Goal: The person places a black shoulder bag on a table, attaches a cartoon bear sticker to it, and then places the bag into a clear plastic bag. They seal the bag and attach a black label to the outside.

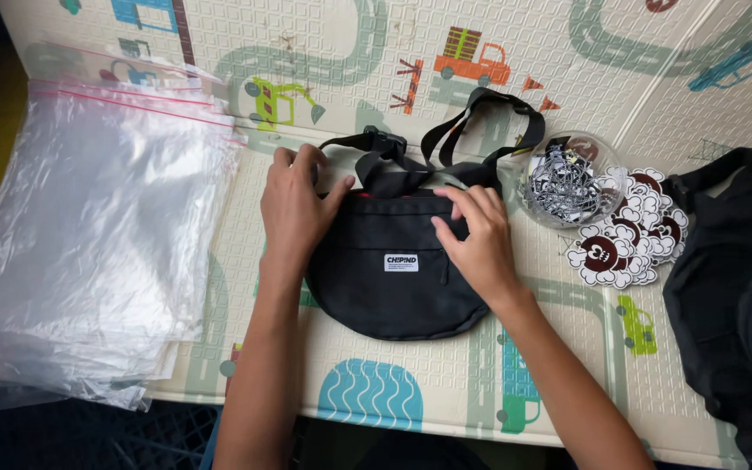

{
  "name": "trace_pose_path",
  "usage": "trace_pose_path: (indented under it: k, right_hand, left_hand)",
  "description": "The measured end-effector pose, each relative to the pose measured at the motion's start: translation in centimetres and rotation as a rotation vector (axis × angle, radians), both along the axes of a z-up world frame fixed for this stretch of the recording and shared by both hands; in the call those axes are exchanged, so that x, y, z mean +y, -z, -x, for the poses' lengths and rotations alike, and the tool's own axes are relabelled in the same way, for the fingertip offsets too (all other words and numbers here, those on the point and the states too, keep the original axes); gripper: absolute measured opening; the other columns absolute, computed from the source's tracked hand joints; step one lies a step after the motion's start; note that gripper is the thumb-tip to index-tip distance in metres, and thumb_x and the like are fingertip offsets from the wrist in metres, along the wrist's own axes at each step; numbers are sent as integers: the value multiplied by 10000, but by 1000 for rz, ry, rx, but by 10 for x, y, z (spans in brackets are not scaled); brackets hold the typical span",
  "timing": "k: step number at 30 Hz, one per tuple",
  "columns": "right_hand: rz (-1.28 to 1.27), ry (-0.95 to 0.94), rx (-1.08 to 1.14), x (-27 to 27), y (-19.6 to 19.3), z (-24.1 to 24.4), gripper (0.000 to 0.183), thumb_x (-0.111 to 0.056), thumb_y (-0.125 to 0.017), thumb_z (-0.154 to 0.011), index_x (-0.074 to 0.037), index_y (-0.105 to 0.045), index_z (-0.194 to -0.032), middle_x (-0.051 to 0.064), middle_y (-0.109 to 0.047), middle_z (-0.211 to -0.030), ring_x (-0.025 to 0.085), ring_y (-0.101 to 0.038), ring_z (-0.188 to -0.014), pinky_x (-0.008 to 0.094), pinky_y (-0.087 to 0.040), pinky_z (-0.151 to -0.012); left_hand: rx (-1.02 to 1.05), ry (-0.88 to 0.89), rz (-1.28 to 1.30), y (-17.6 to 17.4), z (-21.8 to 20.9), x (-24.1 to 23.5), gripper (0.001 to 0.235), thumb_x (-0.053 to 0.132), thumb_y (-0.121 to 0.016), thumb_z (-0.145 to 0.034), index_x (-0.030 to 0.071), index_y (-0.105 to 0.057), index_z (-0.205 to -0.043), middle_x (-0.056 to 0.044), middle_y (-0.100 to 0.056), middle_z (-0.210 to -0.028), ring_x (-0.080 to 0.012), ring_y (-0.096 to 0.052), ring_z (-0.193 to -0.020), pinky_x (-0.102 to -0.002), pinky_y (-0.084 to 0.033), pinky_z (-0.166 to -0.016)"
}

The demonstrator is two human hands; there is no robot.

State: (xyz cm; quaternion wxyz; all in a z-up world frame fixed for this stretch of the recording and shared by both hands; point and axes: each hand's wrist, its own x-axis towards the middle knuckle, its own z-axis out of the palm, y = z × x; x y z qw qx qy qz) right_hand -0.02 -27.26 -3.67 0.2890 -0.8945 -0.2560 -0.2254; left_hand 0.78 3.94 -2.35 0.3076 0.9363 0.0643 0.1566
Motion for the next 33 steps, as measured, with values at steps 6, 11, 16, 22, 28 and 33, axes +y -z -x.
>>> trace_pose_path:
  k: [6, 11, 16, 22, 28, 33]
  right_hand:
    - [-21, -203, 370, 25, -17, 21, 1126, -46, -770, -1025, -99, -51, -1890, 238, -49, -1943, 570, 15, -1720, 814, 108, -1265]
    - [-199, -154, 100, 18, -3, 9, 785, -41, -860, -981, -65, -555, -1703, 81, -595, -1352, 346, -552, -1386, 536, -347, -1281]
    - [-196, -145, -2, 34, -11, 13, 792, 32, -871, -836, -66, -708, -1605, -37, -700, -782, 215, -739, -990, 456, -440, -1205]
    - [-207, -250, 326, 49, -13, 18, 955, -35, -714, -1130, -158, -154, -1894, 92, -147, -1956, 425, -75, -1779, 681, -26, -1381]
    - [-227, -176, -17, 68, -11, 20, 792, -20, -891, -910, -61, -644, -1661, -73, -697, -839, 220, -720, -1083, 546, -328, -1303]
    - [-167, -317, 263, 80, -6, 28, 1008, -37, -739, -1107, -115, -111, -1891, 167, -113, -1954, 521, 27, -1762, 824, 31, -1293]
  left_hand:
    - [162, 118, -22, -9, 7, 17, 235, 451, -942, -944, 224, -887, -961, -59, -628, -1329, -389, -661, -1226, -561, -671, -858]
    - [1, 244, 208, -6, 2, 11, 219, 364, -880, -1028, 153, -849, -980, -142, -656, -1423, -500, -626, -1291, -628, -571, -1060]
    - [-14, 296, 439, -15, 2, 1, 231, 343, -798, -1078, 123, -828, -1013, -195, -613, -1631, -589, -531, -1472, -689, -451, -1222]
    - [54, 350, 621, -22, 3, -2, 223, 264, -716, -1118, 100, -851, -1052, -241, -561, -1700, -614, -534, -1500, -683, -420, -1268]
    - [63, 362, 691, -22, 1, -9, 233, 233, -682, -1129, 74, -851, -1106, -267, -526, -1725, -601, -519, -1543, -687, -390, -1301]
    - [59, 387, 868, -29, 3, -13, 443, 146, -487, -1157, 173, -800, -1469, -292, -504, -1708, -493, -447, -1641, -604, -361, -1357]
